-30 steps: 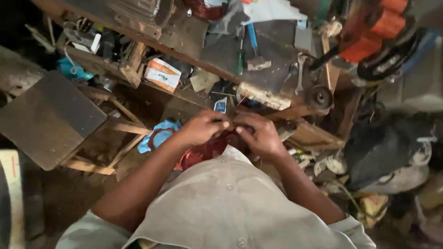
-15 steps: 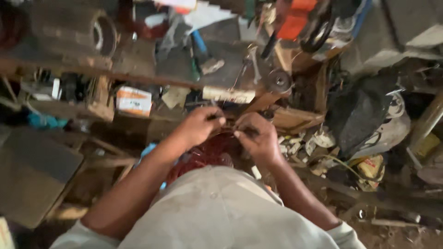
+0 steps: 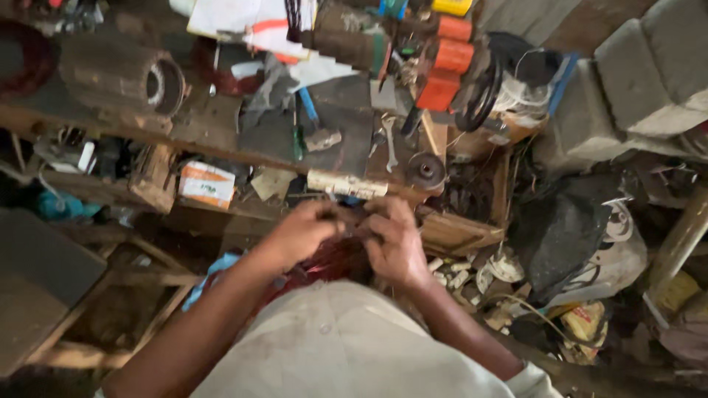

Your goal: The person handles lengths of red enameled copper wire at a cluttered workbench, coiling and arranging the wire by hand, cutting or trimming it with pliers, tapping a component with a hammer, and wiping the work area with a cloth.

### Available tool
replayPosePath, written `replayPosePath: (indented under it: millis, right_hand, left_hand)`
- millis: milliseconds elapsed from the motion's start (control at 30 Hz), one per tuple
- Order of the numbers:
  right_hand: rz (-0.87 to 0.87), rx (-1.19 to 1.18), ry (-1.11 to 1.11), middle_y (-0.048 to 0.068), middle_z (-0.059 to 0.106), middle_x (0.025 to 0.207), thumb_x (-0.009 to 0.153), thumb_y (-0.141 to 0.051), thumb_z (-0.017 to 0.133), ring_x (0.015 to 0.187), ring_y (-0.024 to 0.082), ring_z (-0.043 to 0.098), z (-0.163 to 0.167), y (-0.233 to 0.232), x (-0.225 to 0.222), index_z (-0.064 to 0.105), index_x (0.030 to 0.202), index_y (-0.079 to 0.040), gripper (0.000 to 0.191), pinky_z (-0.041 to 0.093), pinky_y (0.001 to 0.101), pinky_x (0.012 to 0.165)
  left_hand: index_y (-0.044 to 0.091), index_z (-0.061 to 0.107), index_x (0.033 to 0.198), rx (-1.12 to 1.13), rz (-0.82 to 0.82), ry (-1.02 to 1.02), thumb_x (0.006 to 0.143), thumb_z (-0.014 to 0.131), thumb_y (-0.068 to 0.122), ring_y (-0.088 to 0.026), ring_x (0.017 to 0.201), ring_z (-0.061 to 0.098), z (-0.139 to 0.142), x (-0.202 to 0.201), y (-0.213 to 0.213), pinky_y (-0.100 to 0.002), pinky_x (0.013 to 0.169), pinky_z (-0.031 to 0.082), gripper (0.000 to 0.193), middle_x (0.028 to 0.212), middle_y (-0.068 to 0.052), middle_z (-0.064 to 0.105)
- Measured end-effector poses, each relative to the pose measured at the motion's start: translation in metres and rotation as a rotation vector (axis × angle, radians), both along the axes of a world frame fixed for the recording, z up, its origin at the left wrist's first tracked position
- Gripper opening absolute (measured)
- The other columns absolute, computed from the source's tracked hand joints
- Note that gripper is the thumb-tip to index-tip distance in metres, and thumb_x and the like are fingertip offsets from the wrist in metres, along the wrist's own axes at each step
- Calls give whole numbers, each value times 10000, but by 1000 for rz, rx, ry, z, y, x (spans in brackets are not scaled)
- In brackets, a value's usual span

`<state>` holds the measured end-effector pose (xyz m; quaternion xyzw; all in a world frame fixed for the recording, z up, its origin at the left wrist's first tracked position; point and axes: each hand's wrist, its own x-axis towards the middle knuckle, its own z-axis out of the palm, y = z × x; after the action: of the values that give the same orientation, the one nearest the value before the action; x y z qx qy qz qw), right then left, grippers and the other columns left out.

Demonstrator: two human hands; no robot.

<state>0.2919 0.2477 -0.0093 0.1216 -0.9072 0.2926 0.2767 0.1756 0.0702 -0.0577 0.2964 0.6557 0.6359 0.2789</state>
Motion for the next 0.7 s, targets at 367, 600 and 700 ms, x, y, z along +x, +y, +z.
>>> replayPosePath:
  millis: [367,600,700]
  right_hand:
    - [-254,-532,-234,124,701,1104,936,1,572,1029,268,712,2,-9,3,658,1102,-31,190,564,363,942]
    - [16,-85,-55,223,636,1196,770,-144,816,1119,425,639,40,-22,32,588,1239,37,552,491,433,973]
    - [-52,-184,-409,117,721,1089,853,-187,823,1022,291,717,40,-24,31,649,1209,-6,436,543,368,886]
  left_hand:
    - [15,667,977,90,-63,-366,874,640,39,-109,639,524,24,-3,-33,-282,561,412,109,748,-5,615]
    - [21,738,889,-79,-98,-108,817,630,31,-137,686,604,29,0,-23,-286,615,485,131,746,-40,680]
    - [22,743,910,15,-208,291,836,632,60,-149,790,691,42,-9,-16,-287,747,536,139,829,-54,731]
